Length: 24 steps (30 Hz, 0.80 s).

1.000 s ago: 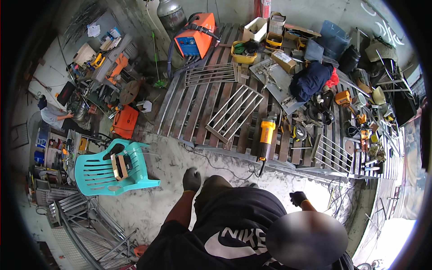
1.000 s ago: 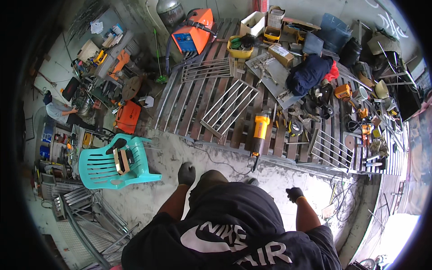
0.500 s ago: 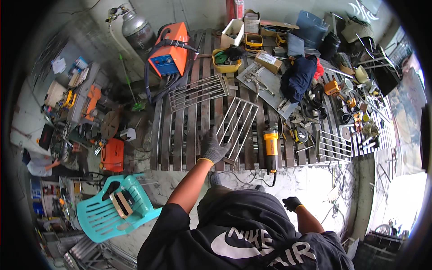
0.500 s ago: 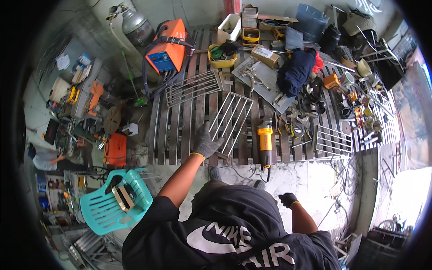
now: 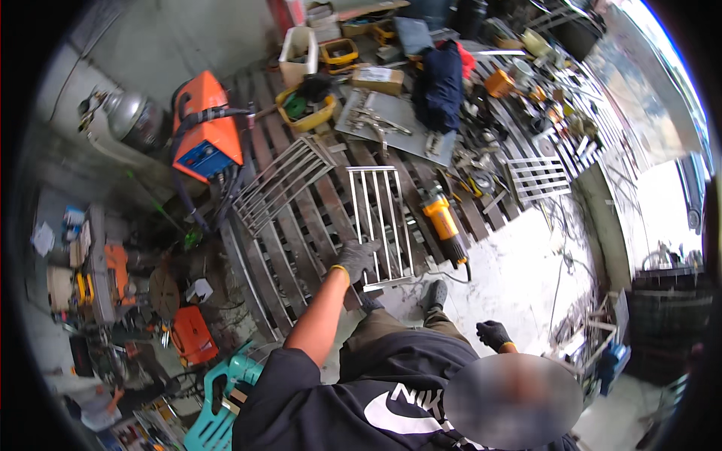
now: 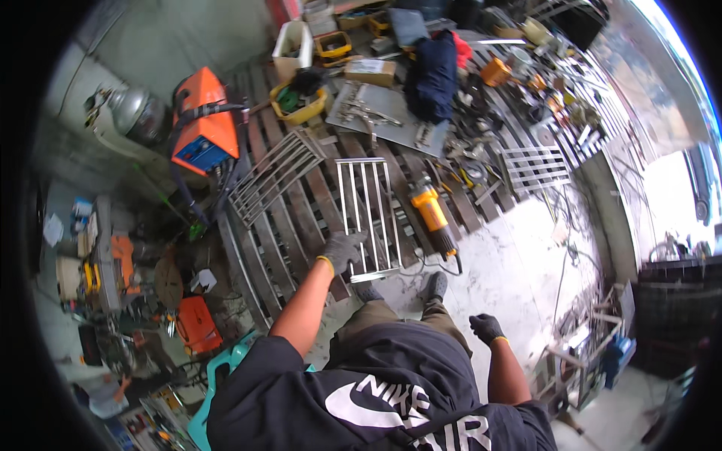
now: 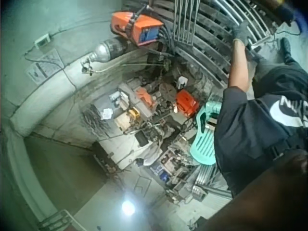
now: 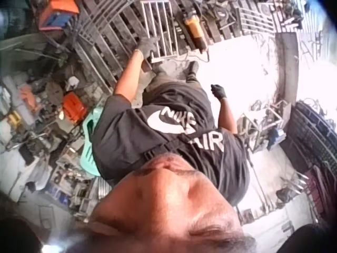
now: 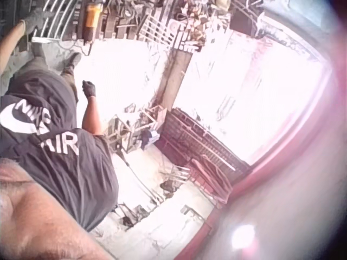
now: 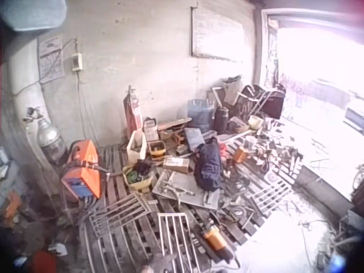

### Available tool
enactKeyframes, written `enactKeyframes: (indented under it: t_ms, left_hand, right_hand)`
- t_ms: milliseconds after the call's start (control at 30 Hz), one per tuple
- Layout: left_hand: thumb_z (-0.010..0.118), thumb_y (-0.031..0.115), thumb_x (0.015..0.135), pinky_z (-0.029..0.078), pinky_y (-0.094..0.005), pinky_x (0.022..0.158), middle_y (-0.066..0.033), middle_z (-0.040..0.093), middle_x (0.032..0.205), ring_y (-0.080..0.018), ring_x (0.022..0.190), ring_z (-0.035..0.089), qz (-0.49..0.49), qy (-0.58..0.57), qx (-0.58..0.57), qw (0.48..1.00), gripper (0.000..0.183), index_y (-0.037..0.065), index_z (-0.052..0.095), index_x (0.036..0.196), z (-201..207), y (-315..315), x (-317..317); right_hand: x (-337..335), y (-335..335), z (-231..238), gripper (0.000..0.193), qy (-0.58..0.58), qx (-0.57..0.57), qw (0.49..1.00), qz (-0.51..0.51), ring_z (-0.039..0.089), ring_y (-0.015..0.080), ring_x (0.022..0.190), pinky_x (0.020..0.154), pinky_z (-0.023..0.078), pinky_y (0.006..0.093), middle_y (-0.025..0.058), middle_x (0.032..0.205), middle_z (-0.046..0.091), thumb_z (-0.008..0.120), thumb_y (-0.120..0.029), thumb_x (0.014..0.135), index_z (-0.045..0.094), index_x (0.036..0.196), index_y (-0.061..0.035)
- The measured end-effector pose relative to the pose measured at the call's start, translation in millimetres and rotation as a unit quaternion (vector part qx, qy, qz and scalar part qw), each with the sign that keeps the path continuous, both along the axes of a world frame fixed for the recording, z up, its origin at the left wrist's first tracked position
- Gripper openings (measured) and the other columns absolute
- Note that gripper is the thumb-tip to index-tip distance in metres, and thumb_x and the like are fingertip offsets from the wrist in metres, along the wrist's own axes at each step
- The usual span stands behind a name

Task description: Using an angle grinder to smooth or shape the edges and bars of a metal grate.

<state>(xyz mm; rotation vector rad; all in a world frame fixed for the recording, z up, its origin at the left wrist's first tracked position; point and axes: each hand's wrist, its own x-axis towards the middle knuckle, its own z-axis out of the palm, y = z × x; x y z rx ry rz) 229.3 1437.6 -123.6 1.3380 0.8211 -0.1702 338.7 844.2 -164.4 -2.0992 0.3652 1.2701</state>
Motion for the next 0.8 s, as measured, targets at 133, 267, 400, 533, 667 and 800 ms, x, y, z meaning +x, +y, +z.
enactKeyframes:
  t_ms: [133, 267, 400, 533, 667, 800]
  left_hand:
    - [0.073, 0.028, 0.118, 0.046, -0.0343, 0.050, 0.0007, 0.066, 0.083, -0.0141, 0.054, 0.056, 0.101, -0.007, -0.266, 0.959, 0.030, 0.003, 0.082, 0.104, 46, -9, -8]
    - [0.069, 0.031, 0.120, 0.049, -0.0278, 0.050, 0.0018, 0.068, 0.079, -0.0125, 0.054, 0.056, 0.212, -0.019, -0.256, 0.943, 0.027, 0.011, 0.082, 0.108, 105, -54, -9]
    - [0.067, 0.029, 0.121, 0.064, -0.0377, 0.077, -0.0071, 0.081, 0.100, -0.0217, 0.086, 0.077, 0.209, -0.248, -0.396, 0.859, 0.026, 0.008, 0.081, 0.113, 161, -110, -11]
    - [0.061, 0.026, 0.121, 0.067, -0.0559, 0.103, -0.0134, 0.084, 0.106, -0.0368, 0.101, 0.081, 0.235, -0.295, -0.386, 0.842, 0.029, 0.008, 0.080, 0.110, 206, -171, 3]
    - [0.061, 0.028, 0.123, 0.066, -0.0606, 0.105, -0.0127, 0.082, 0.106, -0.0395, 0.104, 0.080, 0.197, -0.366, -0.331, 0.847, 0.030, 0.008, 0.079, 0.110, 236, -224, -1]
    - [0.062, 0.029, 0.122, 0.065, -0.0591, 0.102, -0.0115, 0.078, 0.100, -0.0381, 0.101, 0.079, 0.255, -0.385, -0.243, 0.853, 0.030, 0.008, 0.077, 0.108, 255, -281, -6]
  right_hand:
    - [-16, -7, 31, 0.051, -0.090, -0.071, 0.971, 0.211, 0.083, 0.0375, 0.104, 0.094, 0.064, 0.0495, 0.0216, 0.113, 0.088, 0.076, -0.048, 0.111, 0.085, 0.123, 0.0000]
    - [-7, 13, 78, 0.056, -0.166, -0.074, 0.940, 0.289, 0.081, 0.0471, 0.125, 0.111, 0.062, 0.0541, 0.0276, 0.128, 0.086, 0.072, -0.053, 0.109, 0.087, 0.127, -0.0013]
    - [6, 47, 144, 0.043, -0.357, 0.056, 0.892, 0.271, 0.078, 0.0444, 0.129, 0.113, 0.061, 0.0514, 0.0240, 0.131, 0.083, 0.080, -0.041, 0.111, 0.084, 0.130, -0.0027]
    - [11, 65, 231, 0.033, -0.558, 0.203, 0.773, 0.224, 0.076, 0.0450, 0.130, 0.113, 0.062, 0.0525, 0.0228, 0.135, 0.081, 0.088, -0.020, 0.105, 0.081, 0.132, -0.0032]
    - [-2, 47, 299, 0.041, -0.634, 0.269, 0.702, 0.179, 0.074, 0.0458, 0.139, 0.119, 0.060, 0.0532, 0.0230, 0.147, 0.077, 0.088, -0.014, 0.104, 0.077, 0.143, -0.0046]
    - [-6, 18, 327, 0.050, -0.635, 0.328, 0.668, 0.207, 0.070, 0.0451, 0.148, 0.125, 0.057, 0.0522, 0.0235, 0.156, 0.074, 0.089, -0.012, 0.104, 0.075, 0.151, -0.0060]
